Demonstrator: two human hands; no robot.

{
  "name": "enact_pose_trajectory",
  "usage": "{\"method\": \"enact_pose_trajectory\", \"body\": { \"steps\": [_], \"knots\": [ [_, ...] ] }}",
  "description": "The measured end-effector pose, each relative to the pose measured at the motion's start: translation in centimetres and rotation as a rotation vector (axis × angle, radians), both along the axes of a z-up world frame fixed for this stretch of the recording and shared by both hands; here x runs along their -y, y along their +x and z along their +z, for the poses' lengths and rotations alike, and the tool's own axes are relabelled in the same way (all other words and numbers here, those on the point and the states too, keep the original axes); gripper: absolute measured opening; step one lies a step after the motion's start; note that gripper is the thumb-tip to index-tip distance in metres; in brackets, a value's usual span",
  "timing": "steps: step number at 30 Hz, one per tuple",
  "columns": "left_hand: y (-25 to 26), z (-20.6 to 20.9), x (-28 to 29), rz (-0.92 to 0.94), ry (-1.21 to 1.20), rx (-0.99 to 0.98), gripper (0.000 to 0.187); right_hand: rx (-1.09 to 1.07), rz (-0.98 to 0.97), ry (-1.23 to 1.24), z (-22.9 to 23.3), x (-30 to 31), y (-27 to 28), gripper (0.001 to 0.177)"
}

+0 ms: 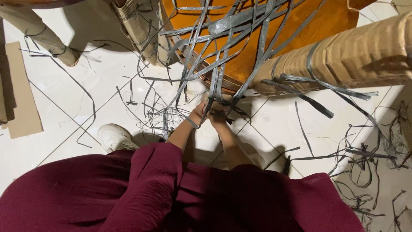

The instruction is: Wrapping wooden stool legs with cardboard and securing them with plastic ties, then cutting the excess tie with scissors.

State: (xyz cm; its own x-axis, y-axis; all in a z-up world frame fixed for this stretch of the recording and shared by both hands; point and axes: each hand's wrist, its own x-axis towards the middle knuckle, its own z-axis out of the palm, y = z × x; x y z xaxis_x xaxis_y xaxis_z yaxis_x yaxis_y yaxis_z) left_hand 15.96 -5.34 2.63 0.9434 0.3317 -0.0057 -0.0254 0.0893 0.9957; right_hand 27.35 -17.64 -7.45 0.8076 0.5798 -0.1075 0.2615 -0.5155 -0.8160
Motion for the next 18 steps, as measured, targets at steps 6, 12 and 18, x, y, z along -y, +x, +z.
{"method": "enact_pose_trajectory", "body": {
  "steps": [6,12,18],
  "knots": [
    [0.6,0.9,-0.1,0.221,0.230,-0.010,0.022,-0.251,-0.064,-0.082,-3.2,-0.7,1.8,0.020],
    [1.8,-6.5,-0.3,0.320,-0.543,-0.260,0.056,-0.215,-0.065,-0.439,-19.9,1.7,4.3,0.032],
    [-0.6,-5.1,0.5,0.090,0.107,-0.360,0.056,0.468,0.425,-0.542,-16.7,4.3,3.2,0.016]
  ]
}}
